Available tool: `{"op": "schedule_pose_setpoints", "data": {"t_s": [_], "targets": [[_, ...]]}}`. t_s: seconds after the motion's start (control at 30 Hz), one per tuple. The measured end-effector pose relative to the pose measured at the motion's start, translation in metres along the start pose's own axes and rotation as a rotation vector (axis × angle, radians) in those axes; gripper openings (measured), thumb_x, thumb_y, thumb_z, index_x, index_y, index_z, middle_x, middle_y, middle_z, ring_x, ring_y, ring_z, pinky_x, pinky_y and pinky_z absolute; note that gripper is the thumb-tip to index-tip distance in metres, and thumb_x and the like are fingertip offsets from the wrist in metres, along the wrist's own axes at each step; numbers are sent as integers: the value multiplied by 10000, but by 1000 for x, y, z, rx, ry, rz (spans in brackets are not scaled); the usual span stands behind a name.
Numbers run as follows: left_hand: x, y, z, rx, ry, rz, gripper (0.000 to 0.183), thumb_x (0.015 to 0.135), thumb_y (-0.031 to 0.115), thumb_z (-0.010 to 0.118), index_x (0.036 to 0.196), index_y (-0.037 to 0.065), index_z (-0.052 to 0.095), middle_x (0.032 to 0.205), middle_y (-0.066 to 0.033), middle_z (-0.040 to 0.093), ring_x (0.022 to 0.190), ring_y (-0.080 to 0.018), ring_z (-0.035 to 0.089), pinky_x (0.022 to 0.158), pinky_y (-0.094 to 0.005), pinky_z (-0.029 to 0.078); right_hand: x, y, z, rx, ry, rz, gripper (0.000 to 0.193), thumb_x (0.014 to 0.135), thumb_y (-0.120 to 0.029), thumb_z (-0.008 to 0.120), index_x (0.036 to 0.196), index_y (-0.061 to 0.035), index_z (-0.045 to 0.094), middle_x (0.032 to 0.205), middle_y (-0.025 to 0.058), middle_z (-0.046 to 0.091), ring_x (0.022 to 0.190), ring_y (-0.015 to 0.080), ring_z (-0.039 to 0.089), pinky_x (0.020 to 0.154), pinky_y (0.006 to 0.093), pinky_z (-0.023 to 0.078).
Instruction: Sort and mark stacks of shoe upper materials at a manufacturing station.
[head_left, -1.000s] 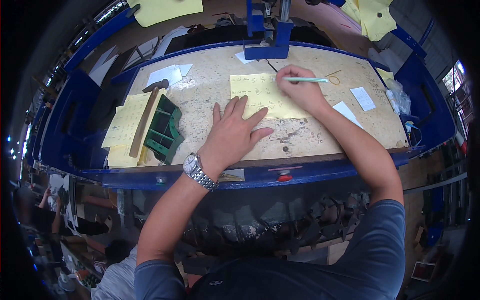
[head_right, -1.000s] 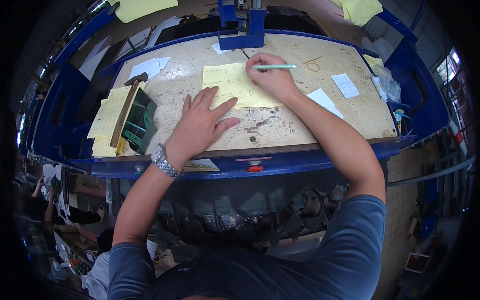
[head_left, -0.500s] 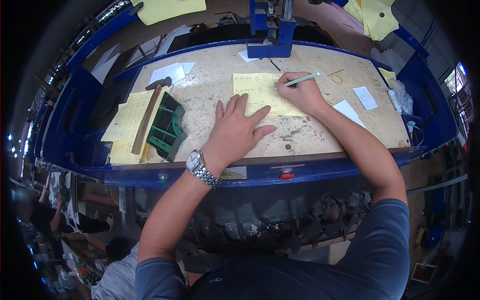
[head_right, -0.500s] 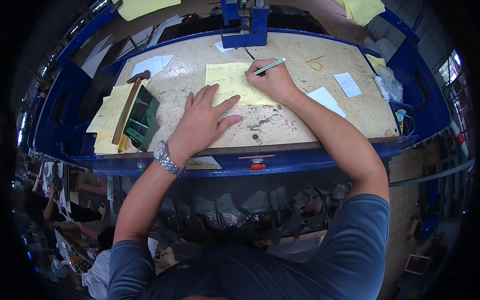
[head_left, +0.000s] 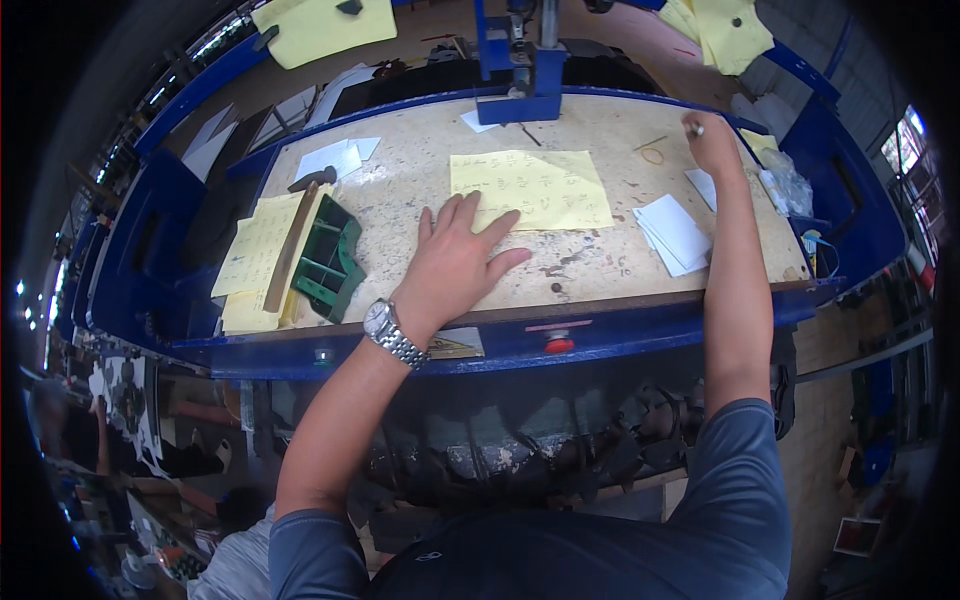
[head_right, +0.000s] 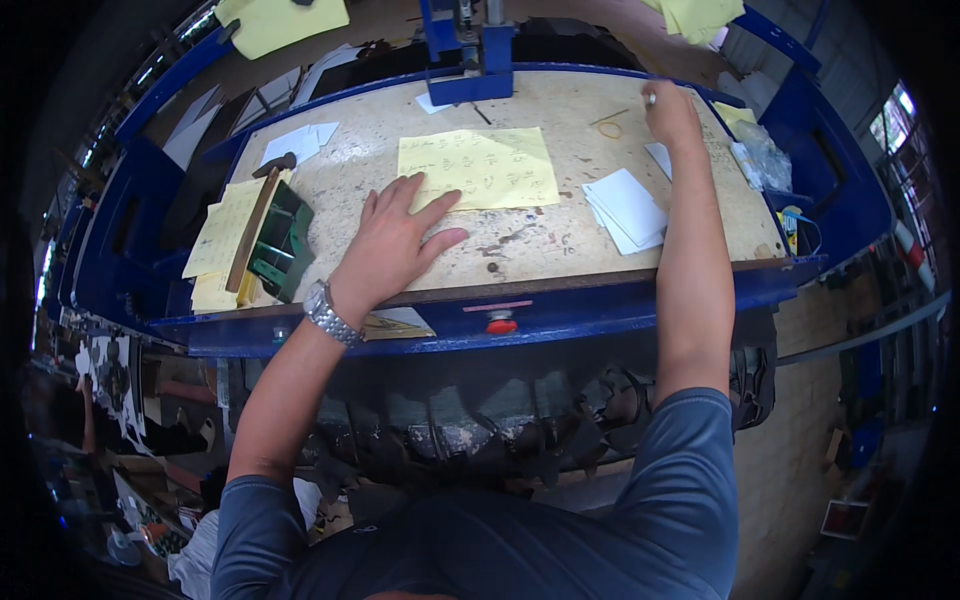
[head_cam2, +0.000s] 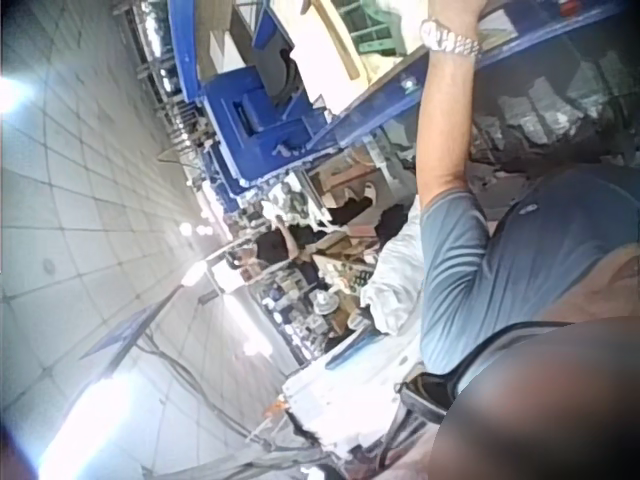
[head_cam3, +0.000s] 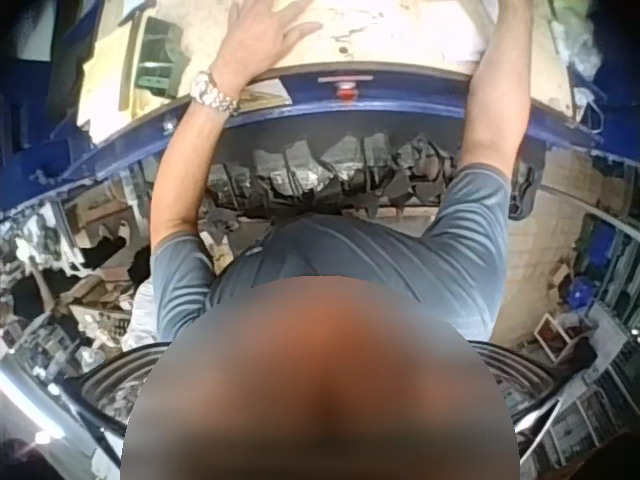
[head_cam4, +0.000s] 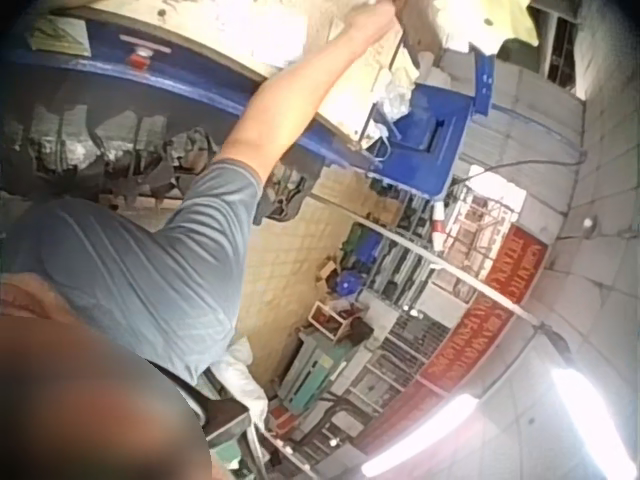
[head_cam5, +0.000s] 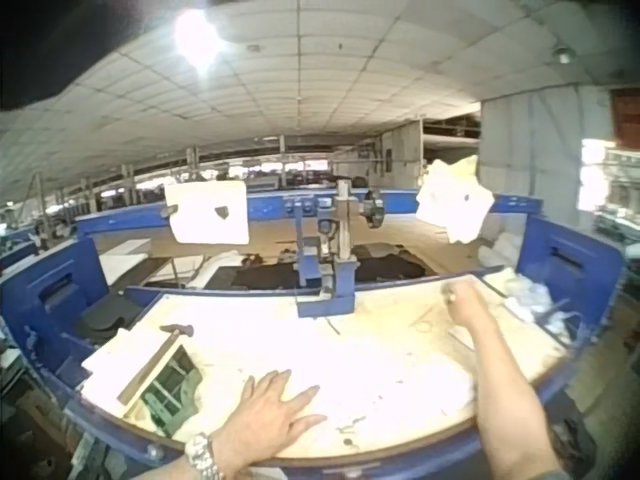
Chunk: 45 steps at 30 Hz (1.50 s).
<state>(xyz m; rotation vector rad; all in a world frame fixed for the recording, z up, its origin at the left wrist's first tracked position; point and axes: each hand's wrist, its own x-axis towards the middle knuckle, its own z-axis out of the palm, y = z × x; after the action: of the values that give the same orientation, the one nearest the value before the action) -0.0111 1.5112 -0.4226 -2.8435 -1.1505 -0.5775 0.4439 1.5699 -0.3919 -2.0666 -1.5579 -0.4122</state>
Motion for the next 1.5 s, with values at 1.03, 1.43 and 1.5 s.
{"op": "schedule_pose_setpoints", "data": {"t_s": [1.03, 1.43, 1.5], "targets": [[-302, 108, 62, -669, -378, -766, 168, 867, 147, 786, 1008, 58, 765, 886, -142, 728, 727, -268, 696, 670, -360, 537, -23, -69, -28, -28, -312, 145, 337, 968, -197, 628, 1287, -90, 648, 1293, 178, 675, 1218, 343, 643, 1000, 479, 523], [-354, 120, 90, -599, -111, -682, 143, 930, 61, 689, 1055, 17, 740, 882, -154, 699, 729, -264, 679, 677, -348, 529, -28, -87, -27, -64, -414, 88, 447, 953, -334, 689, 1320, -84, 636, 1288, 151, 680, 1199, 311, 659, 998, 455, 541], [-349, 126, 79, -712, -148, -854, 158, 952, 77, 678, 1086, 15, 734, 831, -139, 700, 680, -208, 665, 645, -327, 513, -31, -89, -28, -68, -419, 87, 452, 956, -338, 686, 1332, -91, 632, 1294, 143, 678, 1202, 306, 658, 1002, 453, 542]]}}
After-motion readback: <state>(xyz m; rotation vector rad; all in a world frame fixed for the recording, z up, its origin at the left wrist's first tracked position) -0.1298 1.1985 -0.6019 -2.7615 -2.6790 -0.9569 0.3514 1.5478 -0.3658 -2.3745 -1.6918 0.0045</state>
